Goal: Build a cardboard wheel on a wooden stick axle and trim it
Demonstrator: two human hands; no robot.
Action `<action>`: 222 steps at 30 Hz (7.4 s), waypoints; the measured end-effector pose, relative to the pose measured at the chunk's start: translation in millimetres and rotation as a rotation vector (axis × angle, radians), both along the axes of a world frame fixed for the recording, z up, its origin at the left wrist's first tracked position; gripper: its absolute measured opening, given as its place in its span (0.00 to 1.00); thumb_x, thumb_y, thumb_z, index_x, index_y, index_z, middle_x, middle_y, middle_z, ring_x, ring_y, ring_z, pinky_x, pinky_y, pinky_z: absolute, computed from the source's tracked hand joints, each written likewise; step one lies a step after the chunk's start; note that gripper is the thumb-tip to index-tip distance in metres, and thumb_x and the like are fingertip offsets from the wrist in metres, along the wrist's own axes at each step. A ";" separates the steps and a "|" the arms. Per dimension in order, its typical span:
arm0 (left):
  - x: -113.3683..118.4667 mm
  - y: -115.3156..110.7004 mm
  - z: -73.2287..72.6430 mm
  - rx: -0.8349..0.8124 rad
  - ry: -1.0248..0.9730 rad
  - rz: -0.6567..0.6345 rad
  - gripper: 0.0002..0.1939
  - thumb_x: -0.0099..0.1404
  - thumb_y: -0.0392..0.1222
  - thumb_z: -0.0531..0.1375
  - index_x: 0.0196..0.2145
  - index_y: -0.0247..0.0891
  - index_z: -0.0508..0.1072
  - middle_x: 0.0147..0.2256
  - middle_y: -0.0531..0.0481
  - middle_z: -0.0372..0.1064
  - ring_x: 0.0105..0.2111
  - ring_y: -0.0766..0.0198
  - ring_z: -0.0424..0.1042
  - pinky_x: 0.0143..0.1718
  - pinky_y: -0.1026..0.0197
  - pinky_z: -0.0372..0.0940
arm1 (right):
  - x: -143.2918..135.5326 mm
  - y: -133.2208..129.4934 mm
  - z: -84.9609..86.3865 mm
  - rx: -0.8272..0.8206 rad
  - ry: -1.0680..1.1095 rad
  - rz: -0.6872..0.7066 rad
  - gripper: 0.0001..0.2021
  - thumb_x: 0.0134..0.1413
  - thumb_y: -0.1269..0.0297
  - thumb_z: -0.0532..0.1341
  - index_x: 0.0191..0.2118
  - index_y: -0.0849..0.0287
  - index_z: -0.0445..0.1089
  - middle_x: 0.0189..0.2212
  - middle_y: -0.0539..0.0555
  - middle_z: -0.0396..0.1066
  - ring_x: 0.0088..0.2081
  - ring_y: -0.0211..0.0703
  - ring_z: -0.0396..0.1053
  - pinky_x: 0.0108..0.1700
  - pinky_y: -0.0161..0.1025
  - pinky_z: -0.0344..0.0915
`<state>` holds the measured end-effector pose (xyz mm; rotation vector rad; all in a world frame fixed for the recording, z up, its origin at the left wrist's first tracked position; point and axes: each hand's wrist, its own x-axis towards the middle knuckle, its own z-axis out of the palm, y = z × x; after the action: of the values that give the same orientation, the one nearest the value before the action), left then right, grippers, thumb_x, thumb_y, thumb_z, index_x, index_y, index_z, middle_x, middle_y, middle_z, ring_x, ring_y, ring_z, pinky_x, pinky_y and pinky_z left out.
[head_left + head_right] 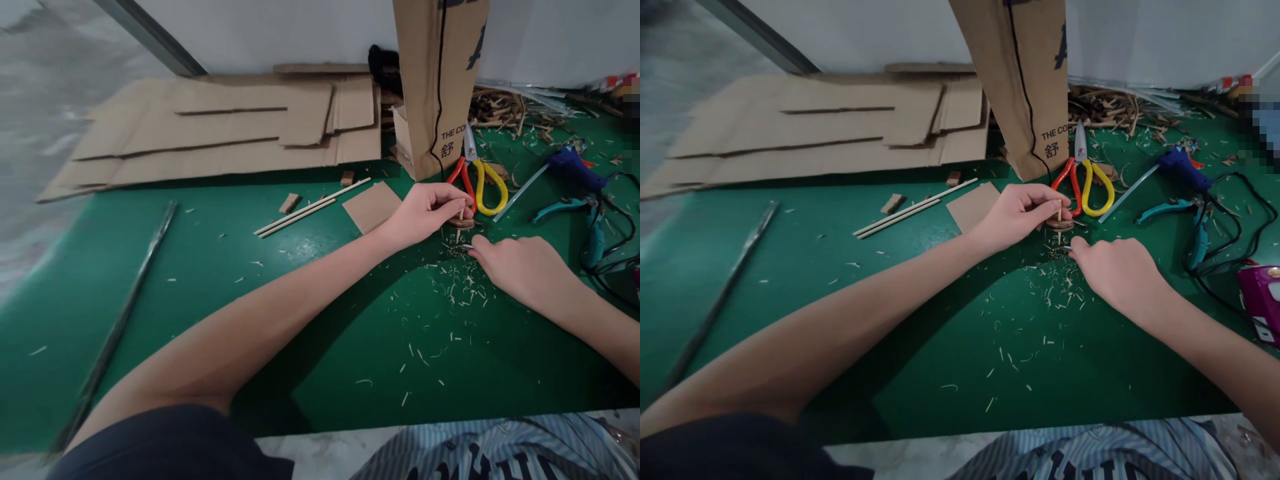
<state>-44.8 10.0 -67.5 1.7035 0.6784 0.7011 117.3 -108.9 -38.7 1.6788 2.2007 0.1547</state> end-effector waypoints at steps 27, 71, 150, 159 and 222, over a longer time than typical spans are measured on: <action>3.9 4.1 -7.2 0.092 -0.014 0.068 0.05 0.64 0.39 0.62 0.32 0.35 0.74 0.32 0.48 0.77 0.30 0.70 0.72 0.33 0.65 0.68 | -0.9 -4.2 -4.6 0.087 0.015 -0.024 0.21 0.72 0.55 0.42 0.41 0.56 0.70 0.22 0.55 0.75 0.21 0.47 0.72 0.24 0.39 0.37; 2.7 3.0 -3.9 0.064 0.007 0.056 0.06 0.63 0.42 0.62 0.31 0.37 0.71 0.30 0.49 0.73 0.28 0.70 0.70 0.31 0.64 0.66 | 17.3 2.0 -13.6 0.156 0.073 0.009 0.19 0.67 0.68 0.46 0.58 0.56 0.63 0.39 0.55 0.76 0.20 0.35 0.59 0.25 0.40 0.37; 4.6 3.1 -6.3 0.112 0.037 0.111 0.06 0.64 0.39 0.62 0.30 0.34 0.73 0.29 0.47 0.76 0.29 0.69 0.73 0.30 0.66 0.68 | 17.3 -6.5 -27.6 0.291 0.098 -0.024 0.21 0.66 0.68 0.47 0.60 0.55 0.68 0.29 0.53 0.73 0.19 0.34 0.55 0.25 0.39 0.38; 3.8 3.1 -3.6 0.161 0.076 0.109 0.05 0.64 0.38 0.63 0.30 0.34 0.74 0.30 0.47 0.76 0.29 0.69 0.73 0.31 0.66 0.67 | 18.7 -4.3 -31.0 0.336 0.113 0.033 0.20 0.67 0.68 0.48 0.58 0.56 0.69 0.27 0.52 0.71 0.19 0.34 0.51 0.25 0.39 0.37; 3.7 3.1 -6.9 0.104 0.021 0.085 0.06 0.64 0.39 0.62 0.31 0.35 0.75 0.32 0.47 0.78 0.30 0.68 0.75 0.33 0.65 0.70 | 16.7 -5.6 -32.1 0.306 0.081 0.047 0.21 0.64 0.71 0.49 0.59 0.58 0.66 0.29 0.53 0.73 0.18 0.35 0.55 0.25 0.39 0.37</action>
<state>-41.1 13.1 -74.4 1.7873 0.7437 0.7906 134.0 -114.4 -70.8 1.8172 2.3743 0.4649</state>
